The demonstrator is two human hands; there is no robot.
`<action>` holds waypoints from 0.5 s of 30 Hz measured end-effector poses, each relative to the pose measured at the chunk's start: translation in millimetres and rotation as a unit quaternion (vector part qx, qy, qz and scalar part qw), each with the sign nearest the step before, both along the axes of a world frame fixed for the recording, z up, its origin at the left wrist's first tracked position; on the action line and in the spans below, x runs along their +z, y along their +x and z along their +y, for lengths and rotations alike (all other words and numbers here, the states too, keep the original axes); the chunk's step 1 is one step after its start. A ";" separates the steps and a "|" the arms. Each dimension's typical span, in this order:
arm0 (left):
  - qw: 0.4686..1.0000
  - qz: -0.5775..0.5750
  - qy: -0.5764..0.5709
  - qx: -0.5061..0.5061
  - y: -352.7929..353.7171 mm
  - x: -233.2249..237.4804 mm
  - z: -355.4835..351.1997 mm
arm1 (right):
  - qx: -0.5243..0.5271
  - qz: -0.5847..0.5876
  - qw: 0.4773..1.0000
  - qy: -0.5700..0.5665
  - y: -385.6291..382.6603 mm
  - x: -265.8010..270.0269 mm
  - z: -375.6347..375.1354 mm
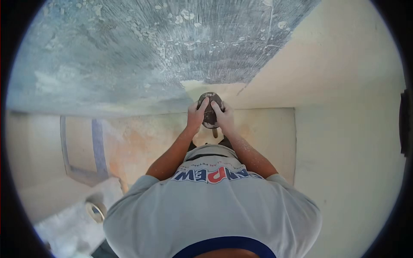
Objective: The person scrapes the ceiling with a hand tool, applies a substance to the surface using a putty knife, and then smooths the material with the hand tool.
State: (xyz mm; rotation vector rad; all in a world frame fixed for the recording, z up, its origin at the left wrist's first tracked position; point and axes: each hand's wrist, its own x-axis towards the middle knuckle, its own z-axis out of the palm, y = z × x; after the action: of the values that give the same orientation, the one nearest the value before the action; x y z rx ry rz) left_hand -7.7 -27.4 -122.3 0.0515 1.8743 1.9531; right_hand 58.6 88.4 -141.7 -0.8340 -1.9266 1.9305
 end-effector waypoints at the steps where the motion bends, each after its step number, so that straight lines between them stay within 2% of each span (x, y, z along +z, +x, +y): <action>1: 1.000 -0.008 -0.023 0.000 -3.9 1.7 -9.8 | -0.022 -0.016 0.999 -0.022 -1.0 3.5 -13.6; 3: 1.000 0.004 -0.004 -0.014 -3.6 1.0 -22.0 | -0.093 -0.022 0.991 -0.096 -7.2 2.1 -42.3; 5: 0.999 0.001 0.051 -0.013 -7.3 -0.4 -31.4 | -0.118 -0.009 0.986 -0.114 -15.3 13.9 -56.9; 9: 0.994 -0.040 0.018 -0.098 -29.7 -2.6 -43.2 | -0.130 -0.003 0.980 -0.151 -33.4 5.0 -58.6; 11: 0.992 -0.054 0.025 -0.114 -35.7 -3.9 -35.1 | -0.174 -0.012 0.975 -0.140 -37.4 10.6 -57.2; 13: 0.991 -0.056 0.040 -0.111 -37.1 -1.0 -26.4 | -0.175 -0.043 0.983 -0.031 -39.5 30.1 -52.5; 15: 0.992 -0.060 0.071 -0.086 -32.2 -2.5 -19.9 | -0.173 -0.046 0.984 0.001 -34.2 39.2 -51.3</action>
State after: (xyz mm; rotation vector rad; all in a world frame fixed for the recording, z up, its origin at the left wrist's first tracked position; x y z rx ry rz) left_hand -39.9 -47.3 -124.7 0.1308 1.5992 1.9236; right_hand 24.4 37.1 -102.5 -1.1872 -1.6941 1.7078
